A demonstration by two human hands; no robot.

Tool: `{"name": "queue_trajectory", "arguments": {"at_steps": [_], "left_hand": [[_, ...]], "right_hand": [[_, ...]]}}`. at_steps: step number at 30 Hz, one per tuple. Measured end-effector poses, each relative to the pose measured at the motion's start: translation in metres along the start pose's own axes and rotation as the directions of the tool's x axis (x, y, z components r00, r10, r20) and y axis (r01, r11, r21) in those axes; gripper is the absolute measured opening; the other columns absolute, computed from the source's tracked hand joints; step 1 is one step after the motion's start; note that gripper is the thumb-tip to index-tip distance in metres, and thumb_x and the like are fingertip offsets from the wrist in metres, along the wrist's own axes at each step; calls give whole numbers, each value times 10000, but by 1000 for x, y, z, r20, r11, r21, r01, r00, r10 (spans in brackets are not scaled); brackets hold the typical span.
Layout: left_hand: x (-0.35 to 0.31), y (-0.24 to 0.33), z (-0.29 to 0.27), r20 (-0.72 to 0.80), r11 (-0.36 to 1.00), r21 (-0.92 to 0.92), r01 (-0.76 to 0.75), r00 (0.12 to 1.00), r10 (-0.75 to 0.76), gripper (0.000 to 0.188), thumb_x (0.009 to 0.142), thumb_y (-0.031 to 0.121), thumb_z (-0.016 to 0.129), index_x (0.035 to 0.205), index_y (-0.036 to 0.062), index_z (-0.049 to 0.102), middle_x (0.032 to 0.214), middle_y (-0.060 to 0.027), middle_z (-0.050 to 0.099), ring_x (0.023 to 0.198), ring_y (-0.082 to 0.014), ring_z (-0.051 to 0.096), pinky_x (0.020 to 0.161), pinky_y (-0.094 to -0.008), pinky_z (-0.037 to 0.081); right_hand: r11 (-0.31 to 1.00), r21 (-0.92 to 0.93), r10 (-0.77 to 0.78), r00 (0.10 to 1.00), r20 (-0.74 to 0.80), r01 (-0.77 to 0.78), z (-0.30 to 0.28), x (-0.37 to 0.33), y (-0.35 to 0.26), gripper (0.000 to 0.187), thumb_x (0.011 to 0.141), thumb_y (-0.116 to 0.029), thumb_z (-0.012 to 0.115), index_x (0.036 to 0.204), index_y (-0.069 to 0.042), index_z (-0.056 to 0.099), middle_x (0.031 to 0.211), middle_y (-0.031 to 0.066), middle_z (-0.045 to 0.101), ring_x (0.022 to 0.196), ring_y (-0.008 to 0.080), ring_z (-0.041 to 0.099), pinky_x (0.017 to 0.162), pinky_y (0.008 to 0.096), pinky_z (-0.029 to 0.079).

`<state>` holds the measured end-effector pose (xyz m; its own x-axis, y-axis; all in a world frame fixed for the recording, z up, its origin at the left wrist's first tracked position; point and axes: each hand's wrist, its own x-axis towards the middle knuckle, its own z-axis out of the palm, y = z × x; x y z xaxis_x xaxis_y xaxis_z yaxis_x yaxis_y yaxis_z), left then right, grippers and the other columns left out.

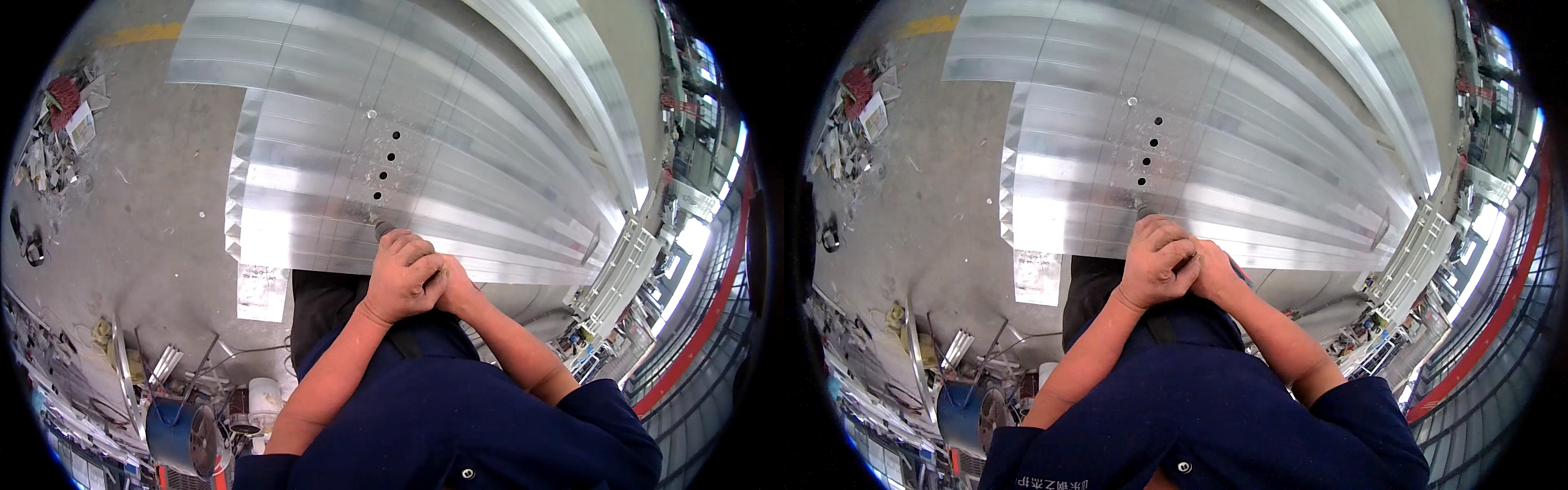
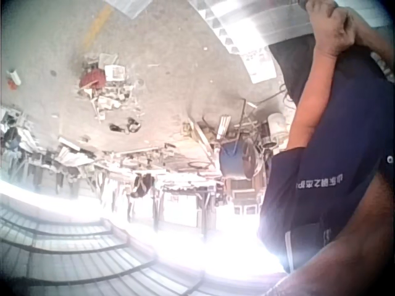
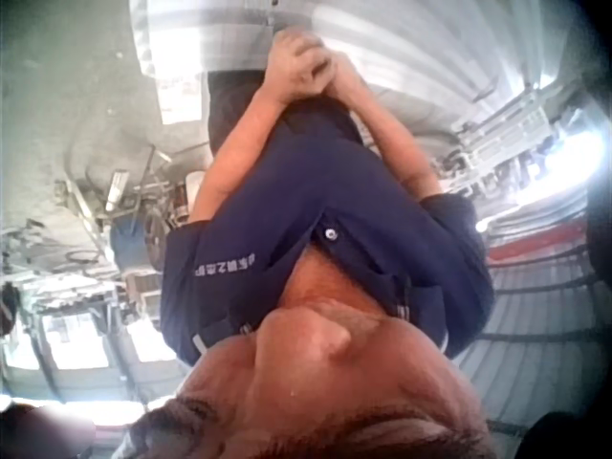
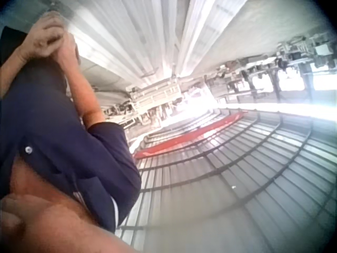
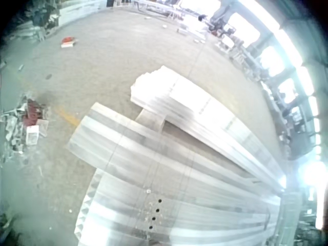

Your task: The person uses a cordless drill to make multiple holes in a large corrugated metal sheet. They then pick up several aluminum profiles, place them on the sheet, and drill through the profiles into the sheet to secure them.

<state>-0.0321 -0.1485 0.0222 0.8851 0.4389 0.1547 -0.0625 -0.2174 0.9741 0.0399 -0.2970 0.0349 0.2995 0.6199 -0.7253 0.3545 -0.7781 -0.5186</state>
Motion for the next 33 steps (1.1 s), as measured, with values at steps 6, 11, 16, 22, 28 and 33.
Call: {"name": "queue_trajectory", "arguments": {"at_steps": [6,11,16,22,28,33], "left_hand": [[3,-2,-3,-18,999,-36,10,1000,-10,262,625,85,762,840,120,618,876,-31,625,861,-264,620,887,-435,473],[3,-3,-6,-34,999,-34,-1,999,0,279,628,90,774,855,123,614,886,-38,624,866,-279,614,891,-448,482],[2,-14,-10,-28,999,-34,19,999,-20,292,626,93,782,859,124,610,893,-40,617,877,-283,606,897,-452,480],[2,-17,-7,-51,999,-44,28,998,-30,284,628,82,768,855,125,602,893,-33,603,868,-271,603,900,-447,470],[-1,-16,-5,-92,997,-56,44,995,-49,281,631,79,761,864,129,612,890,-21,616,868,-249,612,936,-449,457],[-2,-17,-9,-108,997,-68,37,993,-44,284,629,84,768,864,128,614,877,-22,617,857,-251,614,938,-450,464]], "right_hand": [[999,-48,17,999,48,-14,-7,4,-9,309,820,-304,662,1083,-142,658,1075,135,697,955,375,674,795,458,552],[994,-79,73,996,47,-69,-2,3,-6,335,828,-318,658,1090,-109,639,1048,169,684,941,390,673,791,475,549],[985,-101,150,987,60,-143,-1,9,-5,353,829,-331,660,1087,-93,624,978,184,692,909,408,672,768,494,547],[995,-82,59,998,33,-56,-1,20,2,327,806,-329,684,1039,-104,637,927,178,699,887,418,669,745,506,538],[992,-112,71,996,61,-64,-11,20,-11,297,799,-318,686,992,-94,661,977,154,702,910,400,674,773,485,548],[989,-115,97,995,28,-93,-6,20,-10,307,798,-324,684,987,-84,655,967,172,704,923,404,676,773,488,551]]}}
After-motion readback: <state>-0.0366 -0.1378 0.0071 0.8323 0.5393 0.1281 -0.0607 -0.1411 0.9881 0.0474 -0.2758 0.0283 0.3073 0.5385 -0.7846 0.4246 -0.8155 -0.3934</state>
